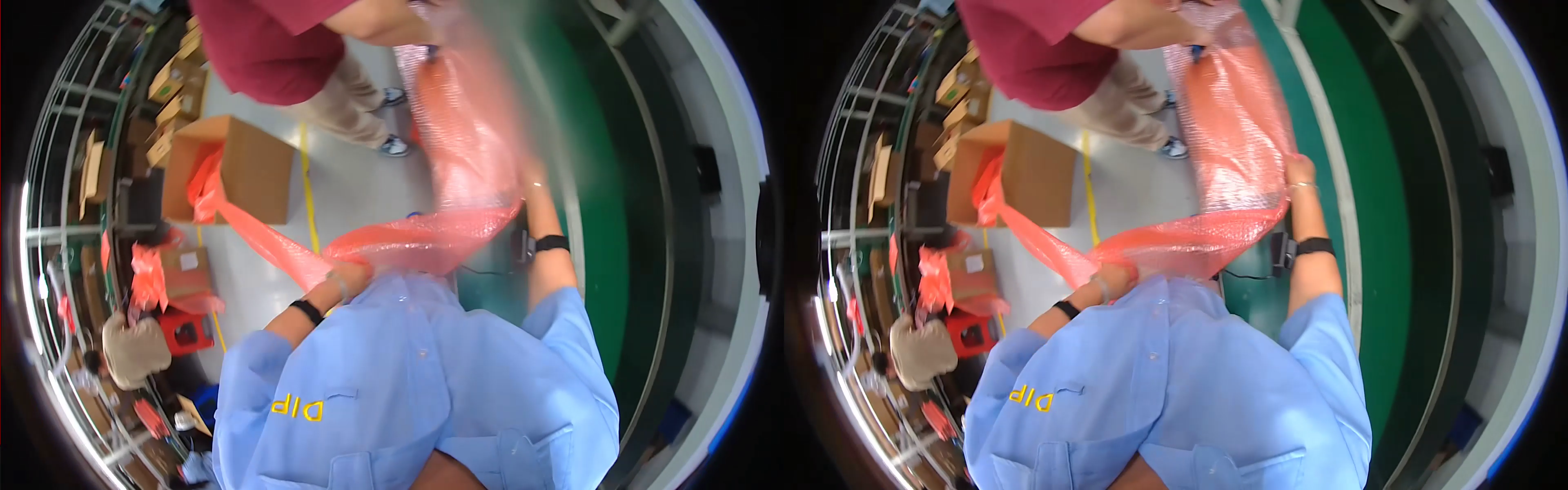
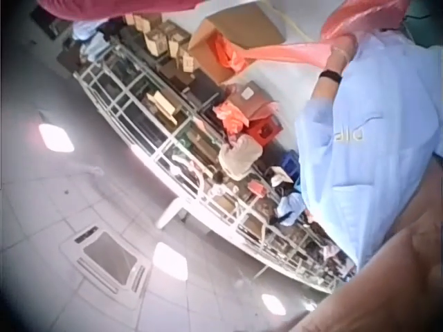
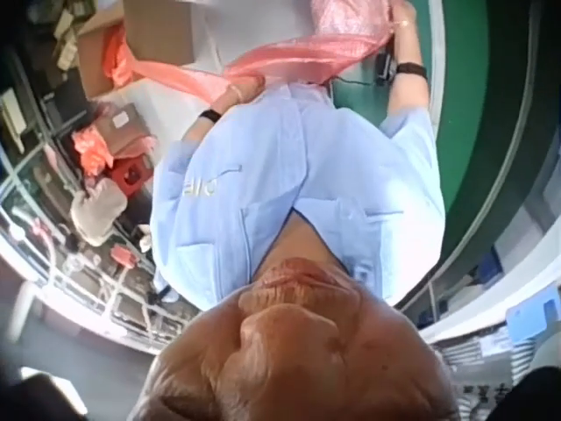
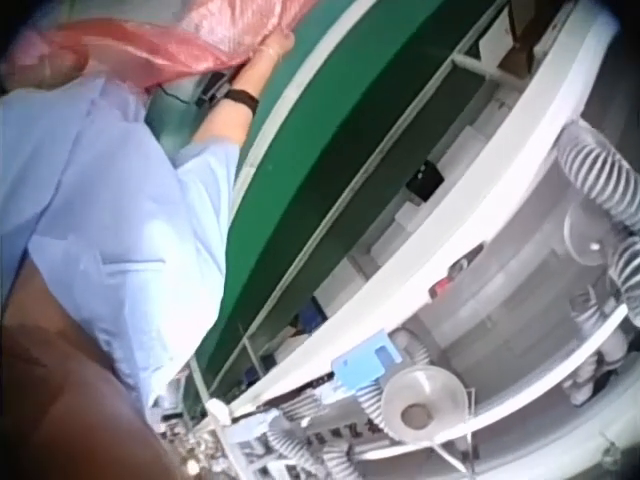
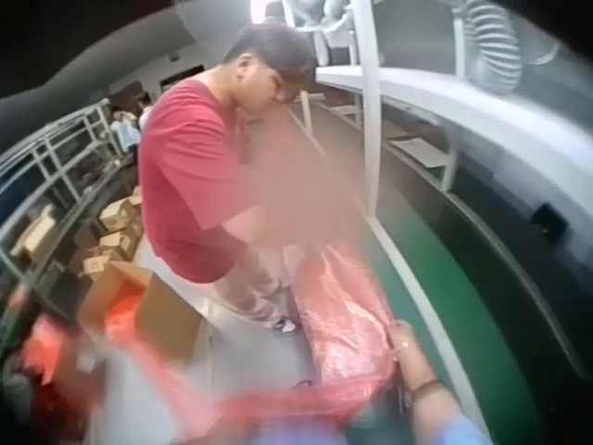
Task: The person wraps a long board in bubble wrap by hand, pulling the wrap from a box and smoothing it over the surface. They then hold the wrap in place while another person cuts the bubble wrap with a utility knife.
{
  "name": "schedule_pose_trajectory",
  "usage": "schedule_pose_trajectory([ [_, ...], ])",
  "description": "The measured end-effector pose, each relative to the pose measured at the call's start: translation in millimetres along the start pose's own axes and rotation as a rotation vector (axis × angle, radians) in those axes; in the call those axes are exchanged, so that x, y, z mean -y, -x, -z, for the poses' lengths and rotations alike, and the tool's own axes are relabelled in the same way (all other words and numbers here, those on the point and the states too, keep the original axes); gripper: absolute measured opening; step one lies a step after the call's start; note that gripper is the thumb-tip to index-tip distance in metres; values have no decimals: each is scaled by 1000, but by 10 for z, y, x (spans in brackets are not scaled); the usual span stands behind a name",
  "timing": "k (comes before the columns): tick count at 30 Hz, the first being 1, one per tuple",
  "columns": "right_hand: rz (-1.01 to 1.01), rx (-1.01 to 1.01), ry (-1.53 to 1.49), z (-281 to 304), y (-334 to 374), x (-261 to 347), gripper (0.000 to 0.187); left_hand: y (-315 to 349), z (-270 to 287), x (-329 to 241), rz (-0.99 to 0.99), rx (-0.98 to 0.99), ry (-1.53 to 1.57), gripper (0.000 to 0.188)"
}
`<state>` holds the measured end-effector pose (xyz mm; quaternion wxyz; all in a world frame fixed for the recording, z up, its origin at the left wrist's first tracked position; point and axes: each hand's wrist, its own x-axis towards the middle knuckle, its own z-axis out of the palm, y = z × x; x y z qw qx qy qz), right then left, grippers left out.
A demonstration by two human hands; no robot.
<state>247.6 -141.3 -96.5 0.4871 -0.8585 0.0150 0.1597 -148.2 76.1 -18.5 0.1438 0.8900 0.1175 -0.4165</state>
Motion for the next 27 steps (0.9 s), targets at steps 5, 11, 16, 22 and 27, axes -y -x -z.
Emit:
schedule_pose_trajectory([
  [5, 47, 46, 167, 93, 114, -53, 32, -582, 664, -1650, -624, 29, -122, 26],
  [11, 55, 44, 145, 304, 484, -416, 34, -854, 128, -1921, -968, 263, -202, 29],
  [16, -94, 101, 78, 436, 883, -372, 34, -898, 226, -1182, -848, -10, -145, 28],
  [22, -417, 291, -131, 664, 1195, -113, 30, -550, 329, -761, -512, 231, -616, 31],
  [27, -401, 277, -399, 727, 1189, -295, 24, -486, 42, -29, -211, 239, -299, 33],
])
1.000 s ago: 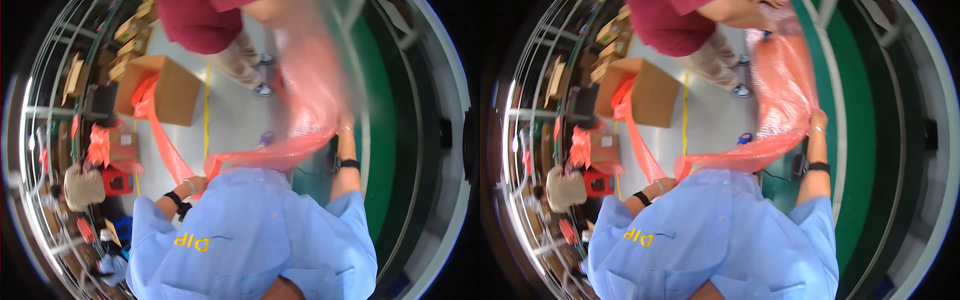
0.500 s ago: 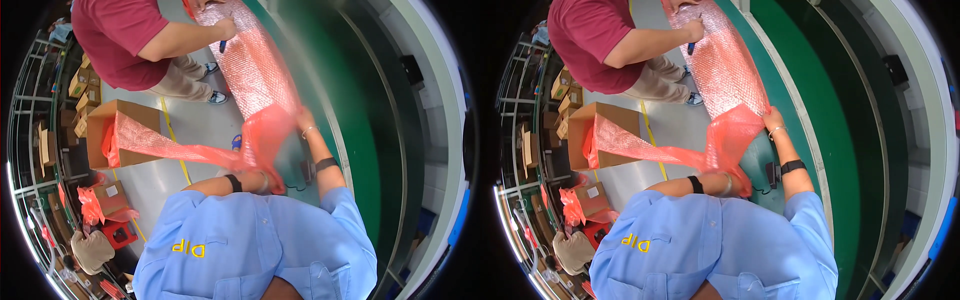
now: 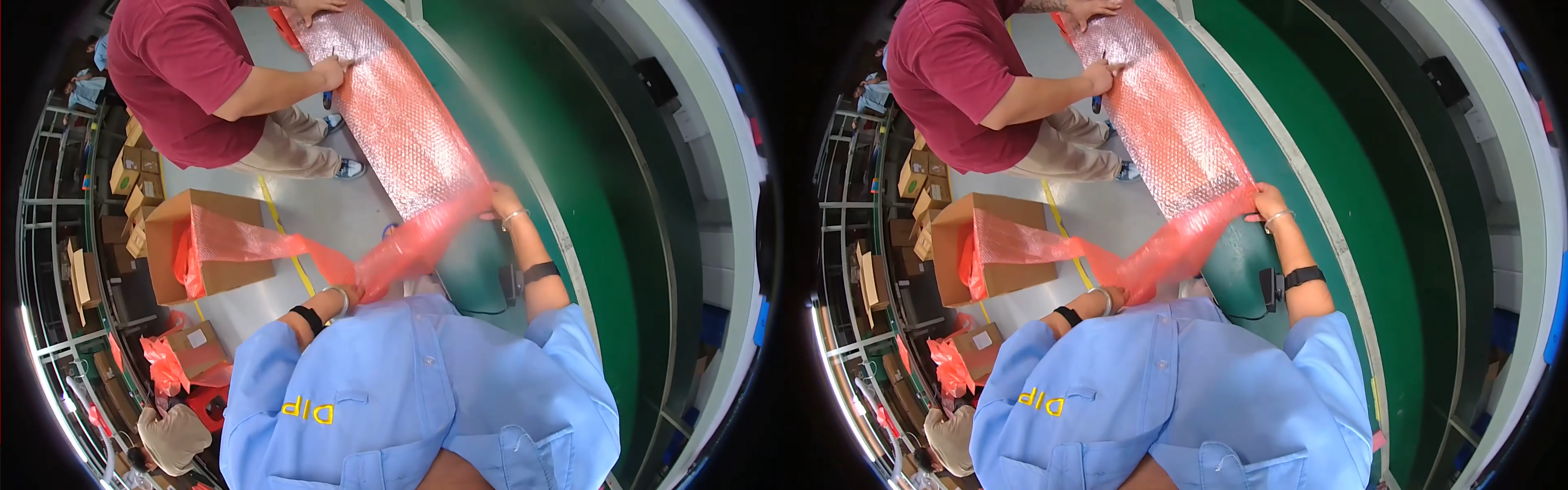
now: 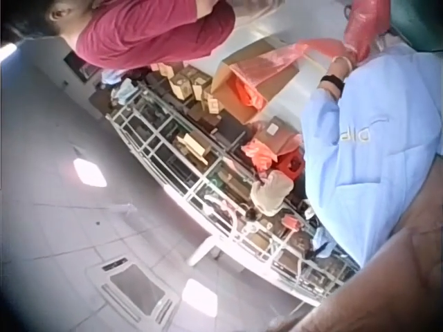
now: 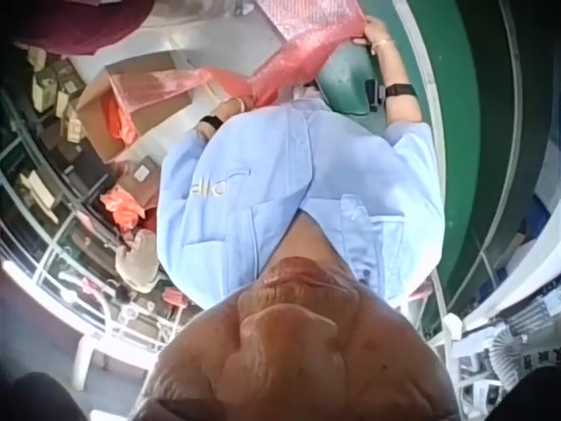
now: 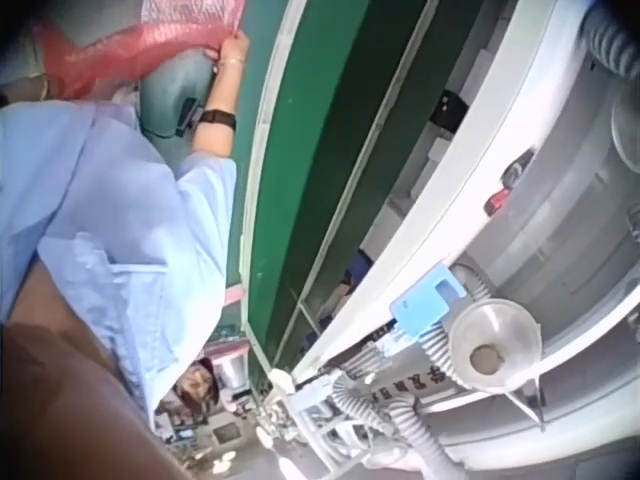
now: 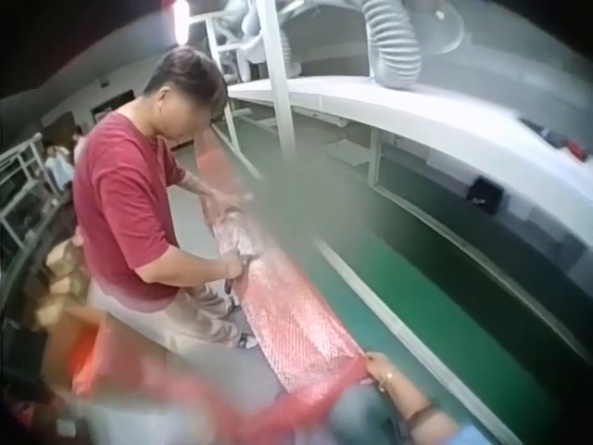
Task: The person wraps a long board in bubble wrap by hand, pulling the wrap from a box and smoothing it over the surface. They then hold the wrap in place while another person cuts the bubble wrap with a utility knife.
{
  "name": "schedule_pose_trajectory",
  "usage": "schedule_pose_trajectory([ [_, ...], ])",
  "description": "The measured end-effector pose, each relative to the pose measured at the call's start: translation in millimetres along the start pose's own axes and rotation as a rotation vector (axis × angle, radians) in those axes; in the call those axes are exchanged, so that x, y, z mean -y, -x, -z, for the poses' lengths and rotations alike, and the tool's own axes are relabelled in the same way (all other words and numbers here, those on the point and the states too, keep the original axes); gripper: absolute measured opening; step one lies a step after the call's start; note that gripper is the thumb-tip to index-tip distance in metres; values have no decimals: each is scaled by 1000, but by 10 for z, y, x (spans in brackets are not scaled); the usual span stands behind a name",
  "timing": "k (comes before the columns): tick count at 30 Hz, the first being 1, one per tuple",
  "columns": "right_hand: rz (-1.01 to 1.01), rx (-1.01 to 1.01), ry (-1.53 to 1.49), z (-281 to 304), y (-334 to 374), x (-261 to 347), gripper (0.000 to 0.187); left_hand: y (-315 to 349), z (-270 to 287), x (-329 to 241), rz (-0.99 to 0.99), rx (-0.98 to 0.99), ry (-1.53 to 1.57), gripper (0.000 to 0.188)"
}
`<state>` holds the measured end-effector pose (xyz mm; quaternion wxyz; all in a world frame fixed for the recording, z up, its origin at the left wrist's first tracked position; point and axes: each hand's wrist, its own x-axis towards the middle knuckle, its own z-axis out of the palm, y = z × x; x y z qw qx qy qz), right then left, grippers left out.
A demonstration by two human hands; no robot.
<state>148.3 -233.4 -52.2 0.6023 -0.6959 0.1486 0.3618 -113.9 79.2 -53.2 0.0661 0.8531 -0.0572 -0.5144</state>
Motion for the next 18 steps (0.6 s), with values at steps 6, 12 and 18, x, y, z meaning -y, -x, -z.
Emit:
schedule_pose_trajectory([
  [6, 1, 79, -291, 153, -294, -411, 21, -594, 97, 596, -65, -249, -76, 37],
  [12, -59, 79, -396, 38, -224, -337, 15, -1288, 896, 394, 95, -786, 1235, 44],
  [18, -145, -144, -297, -98, -193, -220, 20, -1265, 1279, -214, 154, -685, 1498, 28],
])
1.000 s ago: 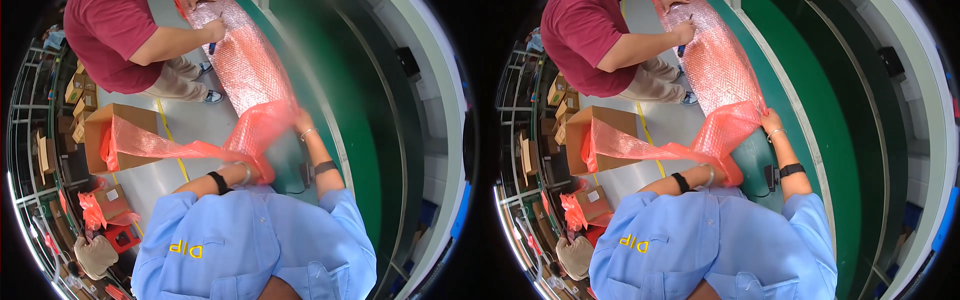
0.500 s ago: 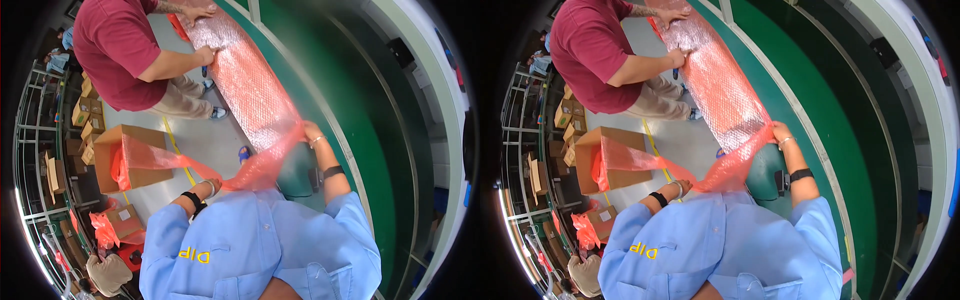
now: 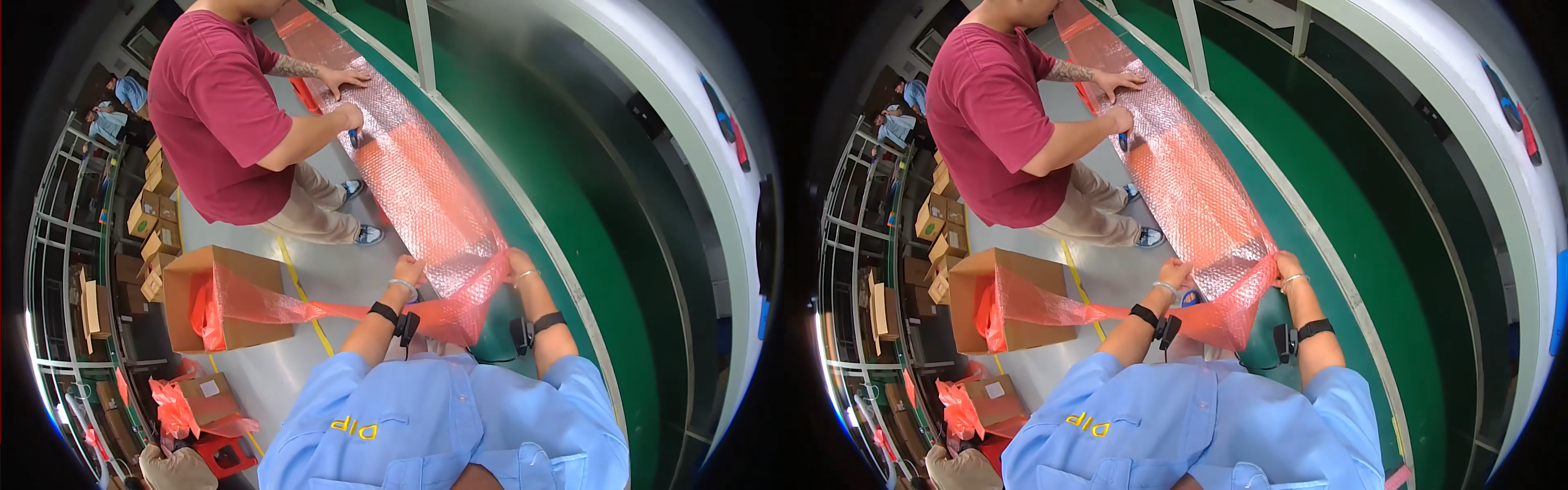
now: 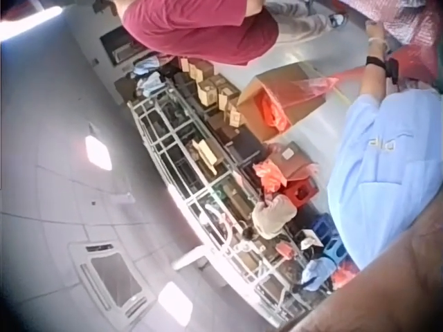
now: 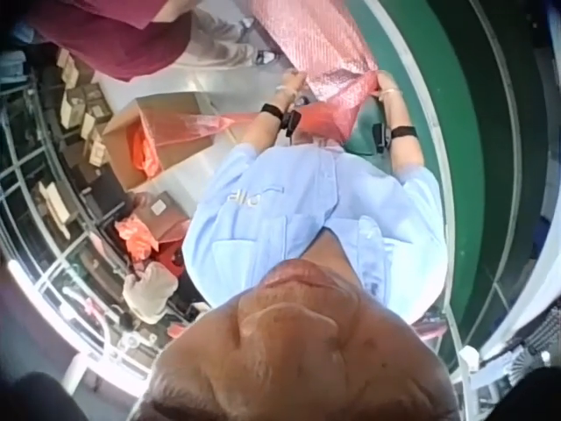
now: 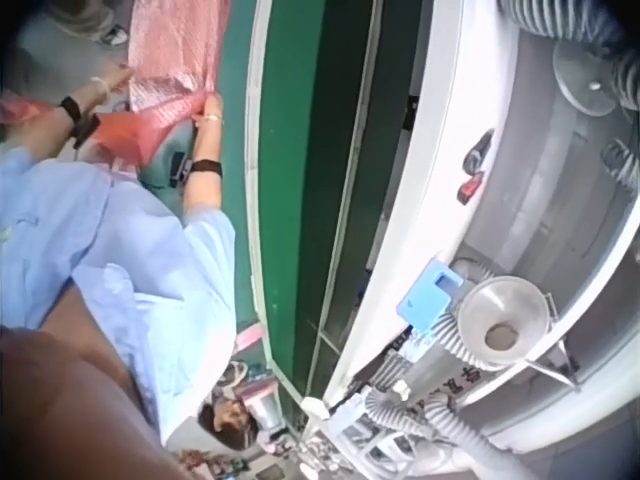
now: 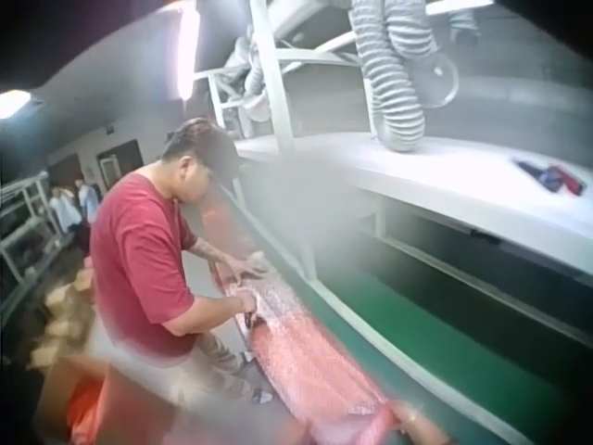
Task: The person wraps a long board in bubble wrap by hand, pulling the wrap from a box and smoothing it over the surface. They then hold the wrap in place while another person cuts the bubble wrap with a utility knife.
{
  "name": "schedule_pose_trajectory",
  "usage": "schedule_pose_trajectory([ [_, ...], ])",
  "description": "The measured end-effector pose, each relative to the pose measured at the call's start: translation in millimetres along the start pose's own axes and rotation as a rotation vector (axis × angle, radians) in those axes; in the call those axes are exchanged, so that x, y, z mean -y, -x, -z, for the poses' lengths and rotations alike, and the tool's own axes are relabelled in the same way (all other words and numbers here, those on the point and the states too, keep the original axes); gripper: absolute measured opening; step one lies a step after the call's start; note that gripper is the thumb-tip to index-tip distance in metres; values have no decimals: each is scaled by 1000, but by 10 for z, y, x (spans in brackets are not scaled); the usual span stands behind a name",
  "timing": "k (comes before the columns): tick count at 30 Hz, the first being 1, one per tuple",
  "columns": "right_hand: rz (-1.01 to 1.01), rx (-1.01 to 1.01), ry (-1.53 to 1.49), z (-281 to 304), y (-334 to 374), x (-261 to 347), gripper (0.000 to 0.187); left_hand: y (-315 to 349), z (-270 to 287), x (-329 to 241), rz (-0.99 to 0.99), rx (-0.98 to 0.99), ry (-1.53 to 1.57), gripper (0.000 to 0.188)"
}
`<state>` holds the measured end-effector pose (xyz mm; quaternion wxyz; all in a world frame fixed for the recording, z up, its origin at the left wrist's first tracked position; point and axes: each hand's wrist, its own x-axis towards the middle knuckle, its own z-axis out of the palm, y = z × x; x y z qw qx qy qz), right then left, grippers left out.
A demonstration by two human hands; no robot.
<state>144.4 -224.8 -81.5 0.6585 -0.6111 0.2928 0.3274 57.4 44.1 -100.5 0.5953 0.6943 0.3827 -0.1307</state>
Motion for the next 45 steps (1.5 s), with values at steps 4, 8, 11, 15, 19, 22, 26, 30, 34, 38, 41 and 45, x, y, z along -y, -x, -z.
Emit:
schedule_pose_trajectory([
  [4, 258, -98, 162, -44, -186, -167, 24, -10, 49, 7, -5, 81, 180, 18],
  [8, 619, -235, 564, 170, -561, -528, 28, 30, 17, -21, -53, 79, 239, 12],
  [11, 605, -179, 758, 141, -296, -371, 29, 7, 121, 53, -81, 47, 243, 12],
  [15, 267, 43, 743, 211, 116, -85, 30, -101, 203, 156, -118, 2, 154, 11],
  [19, 115, 145, 601, 286, 142, -96, 28, -213, 225, 243, -508, -425, -642, 14],
  [22, 74, 117, 506, 395, 101, -181, 27, 249, -29, -424, -892, -434, -855, 34],
  [26, 162, 132, 509, 390, 97, -223, 27, 311, -342, -634, -1176, -210, -956, 56],
  [30, 169, 114, 584, 372, 249, -82, 30, 478, -623, -671, -967, 197, -1274, 68],
  [34, 997, -363, 971, -45, 658, 222, 34, 612, -690, -665, -879, 245, -1485, 71],
  [38, 1160, -106, 1010, -514, 612, 289, 39, 543, -740, -677, -861, 257, -1582, 70],
  [41, 931, -144, 1226, -466, 400, 180, 44, 532, -752, -664, -822, 243, -1632, 72],
  [45, 830, -142, 1389, -356, 272, 26, 50, 592, -764, -730, -810, 279, -1502, 81],
])
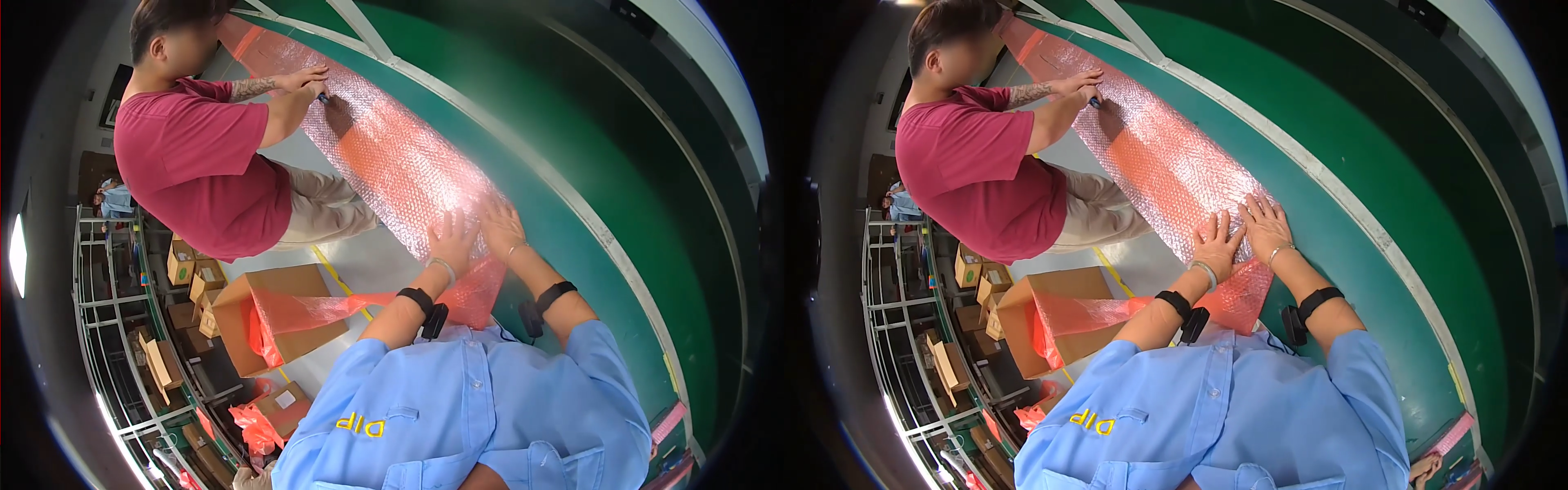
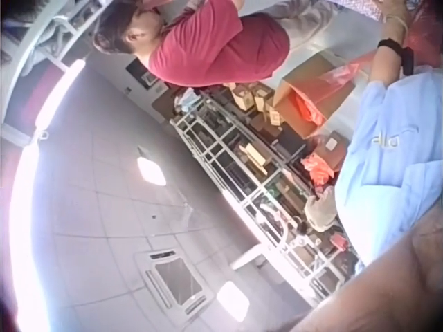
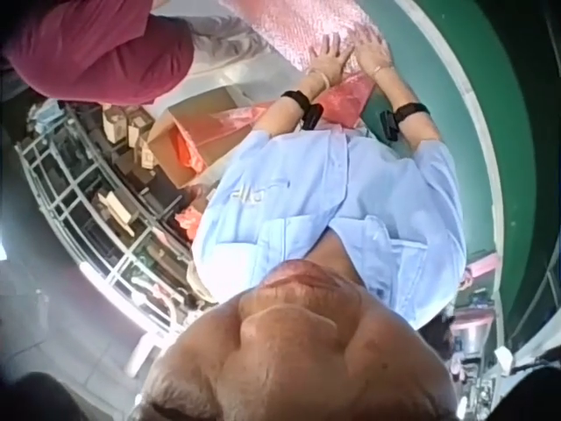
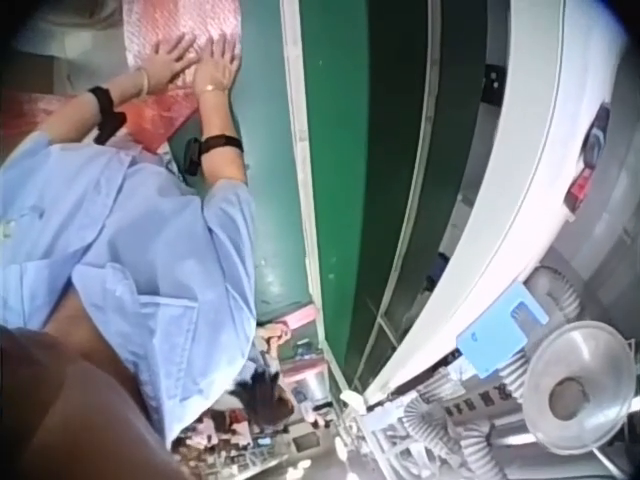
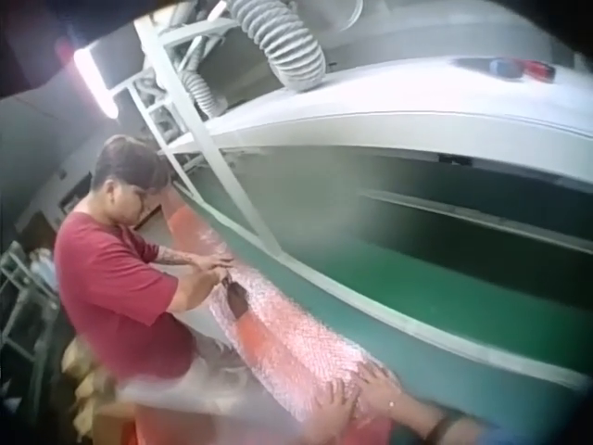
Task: The person wraps a long board in bubble wrap by hand, pulling the wrap from a box and smoothing it over the surface. They then hold the wrap in place while another person cuts the bubble wrap with a utility knife.
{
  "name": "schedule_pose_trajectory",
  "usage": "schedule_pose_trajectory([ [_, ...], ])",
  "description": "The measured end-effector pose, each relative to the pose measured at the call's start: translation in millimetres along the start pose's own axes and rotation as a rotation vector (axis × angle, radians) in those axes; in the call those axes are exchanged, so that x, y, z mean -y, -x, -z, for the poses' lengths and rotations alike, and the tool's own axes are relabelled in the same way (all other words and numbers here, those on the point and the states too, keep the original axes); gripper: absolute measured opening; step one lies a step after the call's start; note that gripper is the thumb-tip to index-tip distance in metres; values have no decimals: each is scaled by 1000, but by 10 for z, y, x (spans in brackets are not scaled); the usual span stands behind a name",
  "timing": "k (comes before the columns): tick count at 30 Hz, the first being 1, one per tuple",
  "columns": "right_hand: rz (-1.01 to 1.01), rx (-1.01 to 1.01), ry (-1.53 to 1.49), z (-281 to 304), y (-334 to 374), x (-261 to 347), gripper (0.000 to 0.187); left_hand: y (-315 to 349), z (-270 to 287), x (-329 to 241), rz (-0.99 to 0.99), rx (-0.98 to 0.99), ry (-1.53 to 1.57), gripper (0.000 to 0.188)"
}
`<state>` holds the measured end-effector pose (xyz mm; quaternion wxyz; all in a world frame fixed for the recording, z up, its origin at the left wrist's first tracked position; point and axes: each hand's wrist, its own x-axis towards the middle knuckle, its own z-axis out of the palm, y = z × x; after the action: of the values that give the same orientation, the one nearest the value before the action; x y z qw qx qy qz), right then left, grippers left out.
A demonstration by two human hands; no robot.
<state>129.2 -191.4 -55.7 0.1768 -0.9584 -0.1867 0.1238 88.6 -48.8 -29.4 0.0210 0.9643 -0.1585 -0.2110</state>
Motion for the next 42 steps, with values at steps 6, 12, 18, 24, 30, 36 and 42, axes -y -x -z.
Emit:
schedule_pose_trajectory([
  [6, -25, 54, 44, -2, 36, 120, 56, 48, -35, 39, -19, -89, 1, 80],
  [12, -18, 17, 48, -106, 53, 69, 58, 169, -114, 296, 54, -198, 83, 80],
  [18, -24, 45, 70, -66, 49, 93, 59, 214, -317, 653, 84, -195, 137, 86],
  [24, -18, 36, 80, -74, 44, 81, 62, 227, -223, 583, 54, -131, 116, 89],
  [30, -21, 37, 85, -49, 64, 93, 63, 228, -158, 551, 57, -76, 108, 94],
  [36, -9, 20, 52, -41, 72, 94, 61, 224, -126, 529, 74, -52, 94, 96],
  [42, -1, -2, 106, -76, 44, 72, 62, 211, -56, 506, 109, -14, 67, 96],
])
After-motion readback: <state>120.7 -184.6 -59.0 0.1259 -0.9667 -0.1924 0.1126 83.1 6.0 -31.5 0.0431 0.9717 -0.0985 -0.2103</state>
